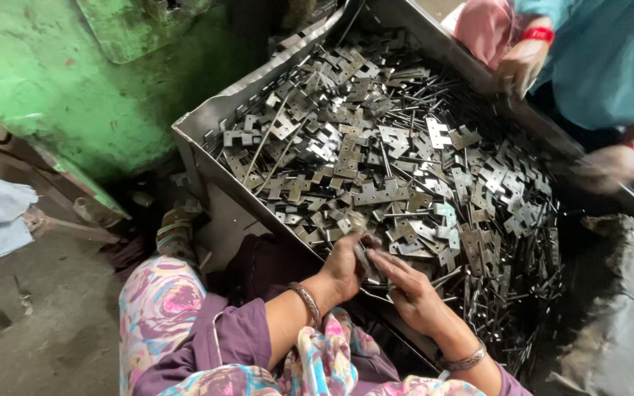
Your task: The person sorts metal hinges and pins from a large bin by hand, picking up individual pieces and moving them to different areas of the workspace.
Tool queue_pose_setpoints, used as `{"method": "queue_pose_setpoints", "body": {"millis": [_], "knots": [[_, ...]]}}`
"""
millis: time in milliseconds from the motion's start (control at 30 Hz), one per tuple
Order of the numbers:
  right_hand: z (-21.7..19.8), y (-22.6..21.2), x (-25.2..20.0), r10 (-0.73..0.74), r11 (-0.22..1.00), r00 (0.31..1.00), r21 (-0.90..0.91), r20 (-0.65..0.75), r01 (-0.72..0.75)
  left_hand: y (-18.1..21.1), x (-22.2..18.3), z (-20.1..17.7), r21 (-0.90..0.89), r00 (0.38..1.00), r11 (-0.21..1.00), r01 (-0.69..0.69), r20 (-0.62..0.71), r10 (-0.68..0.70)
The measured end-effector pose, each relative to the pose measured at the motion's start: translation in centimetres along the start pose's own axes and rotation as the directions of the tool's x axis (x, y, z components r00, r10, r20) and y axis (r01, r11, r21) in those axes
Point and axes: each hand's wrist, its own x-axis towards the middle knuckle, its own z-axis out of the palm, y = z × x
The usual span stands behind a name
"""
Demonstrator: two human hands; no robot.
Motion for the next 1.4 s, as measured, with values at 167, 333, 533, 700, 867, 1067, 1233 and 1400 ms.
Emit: {"method": "queue_pose_setpoints", "body": {"millis": [167, 333, 533, 700, 867, 1067, 1233, 1400], "knots": [[1.5, 1.9, -1.0, 0.771, 0.578, 0.615, -0.225, -0.163, -0.785, -2.6, -2.0, 6.5, 0.812, 0.996, 0.580, -0.057, 0.008, 0.086], [-4.5, 4.2, -4.3, 0.818, 0.273, 0.535, 0.961, -0.214, -0.033, 5.2, -0.1, 7.9, 0.787, 0.919, -0.503, -0.357, 0.392, -0.039], [-15.2, 7.9, -15.5, 0.711, 0.609, 0.433, 0.793, -0.555, 0.016, 9.6, 1.6, 4.0, 0.452, 0.851, -0.809, -0.376, 0.513, -0.109], [-20.5, 15.3, -28.8, 0.145, 0.072, 0.462, -0.457, -0.875, -0.887, 9.1, 1.0, 5.1, 0.283, 0.914, -0.903, -0.323, 0.340, -0.220], [-21.0, 15.7, -30.6, 0.434, -0.162, 0.373, -0.479, -0.820, -0.863, 8.5, 0.5, 5.8, -0.149, 0.571, -0.912, -0.382, 0.738, -0.359], [-13.6, 8.8, -7.6, 0.180, 0.757, 0.838, -0.471, -0.516, -0.453, 11.7, 4.3, 6.2, -0.069, 0.555, -0.965, -0.253, 0.807, -0.203], [-4.2, 9.3, 10.8, 0.095, 0.693, 0.990, -0.706, -0.107, -0.143, 11.8, 4.8, 5.9, 0.032, 0.739, -0.943, -0.330, 0.631, -0.237], [0.1, 12.1, 16.3, 0.291, 0.684, 0.956, -0.705, 0.029, -0.186, 15.8, 1.7, 6.1, 0.377, 0.586, -0.842, -0.386, 0.805, 0.092]]}}
